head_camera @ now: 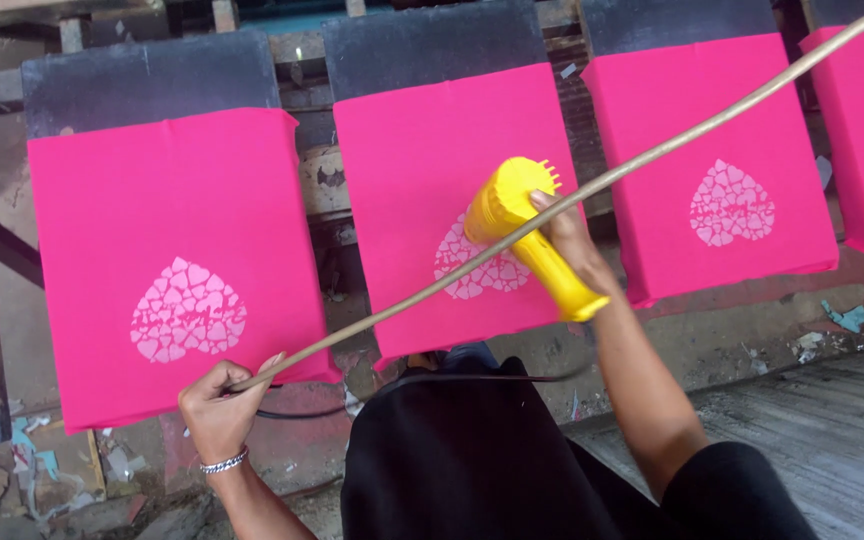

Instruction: Using a handheld heat gun to dry the ink on screen-printed t-shirts laid out on a production line.

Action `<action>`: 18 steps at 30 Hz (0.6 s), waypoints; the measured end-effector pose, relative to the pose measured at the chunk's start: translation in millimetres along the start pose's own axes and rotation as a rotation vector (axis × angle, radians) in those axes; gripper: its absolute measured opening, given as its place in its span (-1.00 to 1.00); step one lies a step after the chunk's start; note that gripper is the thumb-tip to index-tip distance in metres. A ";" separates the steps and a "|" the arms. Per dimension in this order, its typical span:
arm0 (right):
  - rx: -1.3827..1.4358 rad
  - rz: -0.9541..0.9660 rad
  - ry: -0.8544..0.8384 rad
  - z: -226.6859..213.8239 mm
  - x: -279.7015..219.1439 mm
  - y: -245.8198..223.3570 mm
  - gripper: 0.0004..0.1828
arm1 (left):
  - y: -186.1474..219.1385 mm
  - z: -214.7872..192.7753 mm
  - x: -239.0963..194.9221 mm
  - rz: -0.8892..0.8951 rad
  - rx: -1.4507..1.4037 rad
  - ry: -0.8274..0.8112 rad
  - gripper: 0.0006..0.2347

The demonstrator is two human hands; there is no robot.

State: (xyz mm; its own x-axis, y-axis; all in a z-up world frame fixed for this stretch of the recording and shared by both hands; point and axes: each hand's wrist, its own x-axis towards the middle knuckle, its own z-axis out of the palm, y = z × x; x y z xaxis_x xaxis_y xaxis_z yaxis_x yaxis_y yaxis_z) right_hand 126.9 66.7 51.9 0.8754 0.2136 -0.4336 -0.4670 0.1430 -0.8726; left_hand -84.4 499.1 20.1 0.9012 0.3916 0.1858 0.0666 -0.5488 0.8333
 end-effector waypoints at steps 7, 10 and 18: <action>-0.124 -0.100 0.171 1.0 1.5 -7.8 -0.67 | 11.9 0.7 5.3 0.003 0.047 -0.022 -0.57; -0.164 -0.109 0.221 1.5 5.5 -5.8 -0.64 | 9.5 1.6 6.5 -0.006 0.024 -0.027 -0.58; -0.131 -0.259 0.205 -35.1 5.1 26.9 -0.73 | -11.8 10.7 11.5 -0.010 -0.075 0.042 -0.59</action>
State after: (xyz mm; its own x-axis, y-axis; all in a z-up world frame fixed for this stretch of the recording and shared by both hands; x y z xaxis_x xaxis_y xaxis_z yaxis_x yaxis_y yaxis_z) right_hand 123.2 37.7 18.3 0.9757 -0.0143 -0.2184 -0.2178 0.0386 -0.9752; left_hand -70.3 502.1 6.8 0.8819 0.4280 0.1978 0.0416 -0.4884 0.8716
